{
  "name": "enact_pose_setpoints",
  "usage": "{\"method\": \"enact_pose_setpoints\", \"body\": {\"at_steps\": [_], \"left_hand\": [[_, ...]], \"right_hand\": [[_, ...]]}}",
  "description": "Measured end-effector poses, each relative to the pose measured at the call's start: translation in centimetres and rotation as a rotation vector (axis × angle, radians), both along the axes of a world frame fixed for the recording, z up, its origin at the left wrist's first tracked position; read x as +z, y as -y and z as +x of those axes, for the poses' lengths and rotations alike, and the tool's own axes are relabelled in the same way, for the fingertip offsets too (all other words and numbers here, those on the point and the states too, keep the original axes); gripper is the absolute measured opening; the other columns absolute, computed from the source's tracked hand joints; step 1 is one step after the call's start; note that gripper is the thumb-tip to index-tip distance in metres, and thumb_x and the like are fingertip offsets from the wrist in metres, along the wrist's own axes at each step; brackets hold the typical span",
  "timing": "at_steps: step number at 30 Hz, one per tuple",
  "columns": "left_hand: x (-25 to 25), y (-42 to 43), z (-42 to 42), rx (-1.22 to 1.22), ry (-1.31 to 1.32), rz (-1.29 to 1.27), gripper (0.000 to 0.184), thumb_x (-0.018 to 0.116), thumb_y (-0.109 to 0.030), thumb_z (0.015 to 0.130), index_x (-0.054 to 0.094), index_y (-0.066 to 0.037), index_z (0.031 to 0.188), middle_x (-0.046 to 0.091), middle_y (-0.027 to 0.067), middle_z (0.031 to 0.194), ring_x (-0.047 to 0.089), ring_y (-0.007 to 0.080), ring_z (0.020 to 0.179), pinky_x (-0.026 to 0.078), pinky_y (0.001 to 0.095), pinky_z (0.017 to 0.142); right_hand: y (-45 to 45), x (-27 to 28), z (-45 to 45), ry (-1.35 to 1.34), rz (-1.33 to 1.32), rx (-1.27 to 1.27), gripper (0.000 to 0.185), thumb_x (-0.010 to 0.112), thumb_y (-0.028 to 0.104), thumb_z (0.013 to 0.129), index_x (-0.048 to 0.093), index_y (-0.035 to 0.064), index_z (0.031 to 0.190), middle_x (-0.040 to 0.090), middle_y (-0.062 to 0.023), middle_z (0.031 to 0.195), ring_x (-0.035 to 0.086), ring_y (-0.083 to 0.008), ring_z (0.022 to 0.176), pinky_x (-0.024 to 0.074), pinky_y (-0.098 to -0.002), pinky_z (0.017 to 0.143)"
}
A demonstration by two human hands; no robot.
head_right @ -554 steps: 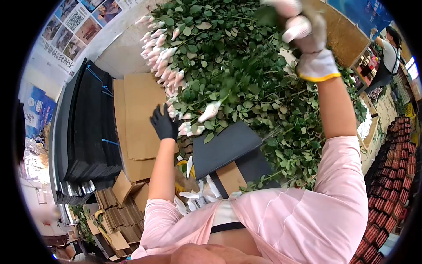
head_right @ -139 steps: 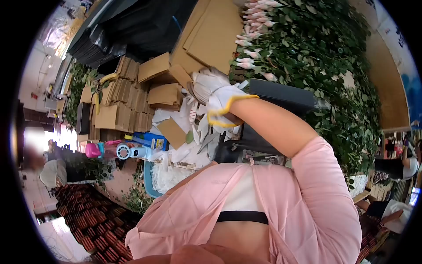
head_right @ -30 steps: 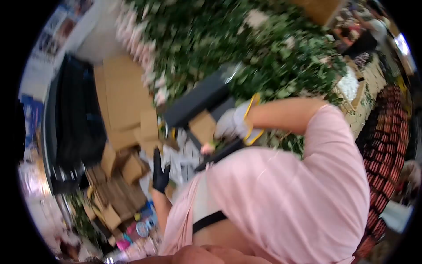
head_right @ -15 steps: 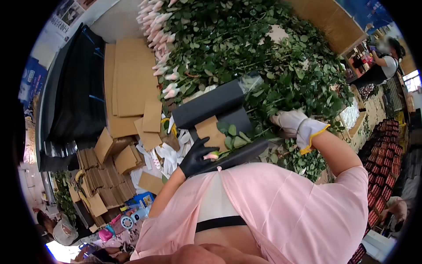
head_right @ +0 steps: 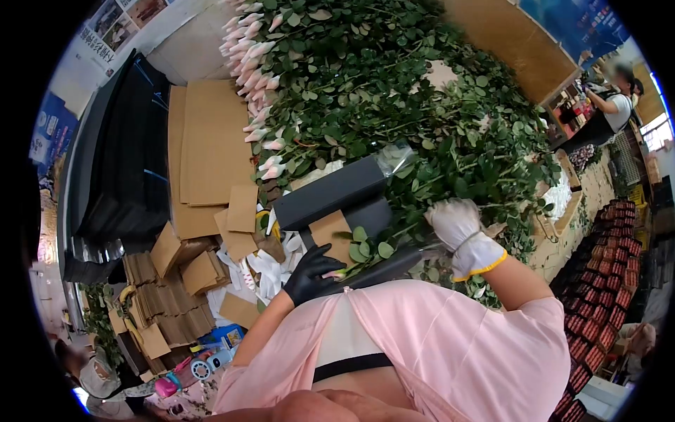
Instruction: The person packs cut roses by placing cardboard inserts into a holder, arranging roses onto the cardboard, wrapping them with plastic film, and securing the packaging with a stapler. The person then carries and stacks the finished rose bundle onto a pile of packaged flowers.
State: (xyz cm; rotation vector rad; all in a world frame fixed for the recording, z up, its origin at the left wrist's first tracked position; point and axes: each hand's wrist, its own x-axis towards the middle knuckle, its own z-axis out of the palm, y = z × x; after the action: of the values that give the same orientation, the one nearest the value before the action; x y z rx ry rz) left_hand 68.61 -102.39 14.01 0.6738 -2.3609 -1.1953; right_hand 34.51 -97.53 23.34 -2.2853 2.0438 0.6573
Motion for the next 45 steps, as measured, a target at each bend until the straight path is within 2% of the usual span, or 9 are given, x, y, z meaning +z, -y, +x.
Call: {"method": "enact_pose_setpoints", "body": {"at_steps": [4, 12, 18, 23, 26, 31, 36, 40, 45], "left_hand": [[0.1, 0.4, 0.0, -0.020, 0.023, 0.018, 0.038, 0.077, -0.025, 0.069, 0.068, -0.015, 0.105, 0.066, 0.0031, 0.103, 0.046, 0.0344, 0.120, 0.033, 0.0455, 0.102], [-0.7, 0.4, 0.2, -0.043, 0.001, -0.033, 0.040, 0.073, -0.030, 0.072, 0.066, -0.019, 0.110, 0.065, 0.0020, 0.106, 0.045, 0.0340, 0.120, 0.031, 0.0455, 0.103], [-0.9, 0.5, -0.2, -0.028, 0.044, -0.152, 0.039, 0.075, -0.024, 0.066, 0.068, -0.019, 0.104, 0.066, 0.0009, 0.100, 0.049, 0.0316, 0.117, 0.036, 0.0453, 0.099], [-0.5, -0.1, 0.0, 0.047, -0.013, 0.000, 0.049, 0.076, -0.031, 0.071, 0.063, -0.018, 0.116, 0.063, 0.0063, 0.110, 0.045, 0.0358, 0.119, 0.032, 0.0455, 0.101], [-1.5, -0.4, -0.2, 0.068, -0.052, -0.013, 0.047, 0.075, -0.030, 0.072, 0.063, -0.017, 0.116, 0.061, 0.0059, 0.115, 0.045, 0.0365, 0.119, 0.034, 0.0447, 0.099], [-3.8, -0.6, -0.2, 0.034, -0.124, -0.089, 0.032, 0.072, -0.024, 0.069, 0.069, -0.016, 0.100, 0.066, -0.0023, 0.106, 0.049, 0.0301, 0.118, 0.037, 0.0442, 0.096], [-2.0, 0.6, 0.6, -0.001, -0.182, 0.102, 0.039, 0.071, -0.016, 0.070, 0.065, -0.013, 0.109, 0.061, 0.0024, 0.117, 0.050, 0.0285, 0.118, 0.037, 0.0419, 0.098], [-2.3, 2.8, 8.1, 0.130, -0.535, 0.931, 0.040, 0.057, -0.033, 0.087, 0.064, 0.001, 0.106, 0.059, 0.0166, 0.117, 0.052, 0.0287, 0.113, 0.038, 0.0399, 0.096], [2.3, 12.8, 9.0, 0.793, -0.338, 0.508, 0.031, 0.048, -0.021, 0.095, 0.064, 0.004, 0.098, 0.067, 0.0089, 0.087, 0.062, 0.0167, 0.083, 0.047, 0.0290, 0.079]], "right_hand": [[-1.9, -2.6, -0.3, 0.084, -0.269, 0.003, 0.010, 0.051, 0.019, 0.082, 0.059, 0.0133, 0.080, 0.060, -0.0048, 0.077, 0.062, -0.0245, 0.071, 0.0491, -0.0401, 0.063], [2.1, 6.0, 0.9, -0.035, 0.369, 0.021, 0.015, 0.051, 0.021, 0.083, 0.064, 0.0144, 0.088, 0.065, -0.0075, 0.083, 0.065, -0.0267, 0.079, 0.0508, -0.0399, 0.066], [1.9, -4.4, -3.6, 0.289, 0.115, 0.109, 0.015, 0.052, 0.018, 0.082, 0.061, 0.0070, 0.087, 0.062, -0.0106, 0.088, 0.059, -0.0299, 0.087, 0.0485, -0.0401, 0.079], [8.1, 7.6, -4.2, 0.760, 0.535, 0.031, 0.038, 0.065, 0.023, 0.078, 0.060, 0.0075, 0.112, 0.062, -0.0181, 0.110, 0.063, -0.0288, 0.093, 0.0500, -0.0351, 0.082], [14.4, 12.9, -0.7, 0.433, -0.072, 0.128, 0.018, 0.059, 0.019, 0.082, 0.066, 0.0081, 0.095, 0.066, -0.0124, 0.084, 0.065, -0.0263, 0.074, 0.0525, -0.0341, 0.066], [32.9, 5.7, 10.0, 0.408, -0.149, 0.559, 0.038, 0.047, -0.004, 0.078, 0.061, 0.0083, 0.111, 0.066, -0.0135, 0.095, 0.064, -0.0298, 0.088, 0.0524, -0.0371, 0.082], [42.2, -2.9, 20.2, 0.290, -0.142, 0.226, 0.028, 0.056, 0.014, 0.080, 0.063, 0.0094, 0.107, 0.065, -0.0152, 0.099, 0.064, -0.0306, 0.089, 0.0518, -0.0358, 0.078], [42.3, -8.0, 20.0, 0.576, 0.035, -0.147, 0.035, 0.060, 0.017, 0.076, 0.064, 0.0046, 0.108, 0.063, -0.0156, 0.110, 0.063, -0.0291, 0.098, 0.0485, -0.0375, 0.084], [39.7, 5.9, 12.4, 0.648, -0.119, 0.415, 0.032, 0.062, 0.027, 0.081, 0.060, 0.0044, 0.104, 0.065, -0.0163, 0.094, 0.064, -0.0312, 0.085, 0.0513, -0.0385, 0.077]]}}
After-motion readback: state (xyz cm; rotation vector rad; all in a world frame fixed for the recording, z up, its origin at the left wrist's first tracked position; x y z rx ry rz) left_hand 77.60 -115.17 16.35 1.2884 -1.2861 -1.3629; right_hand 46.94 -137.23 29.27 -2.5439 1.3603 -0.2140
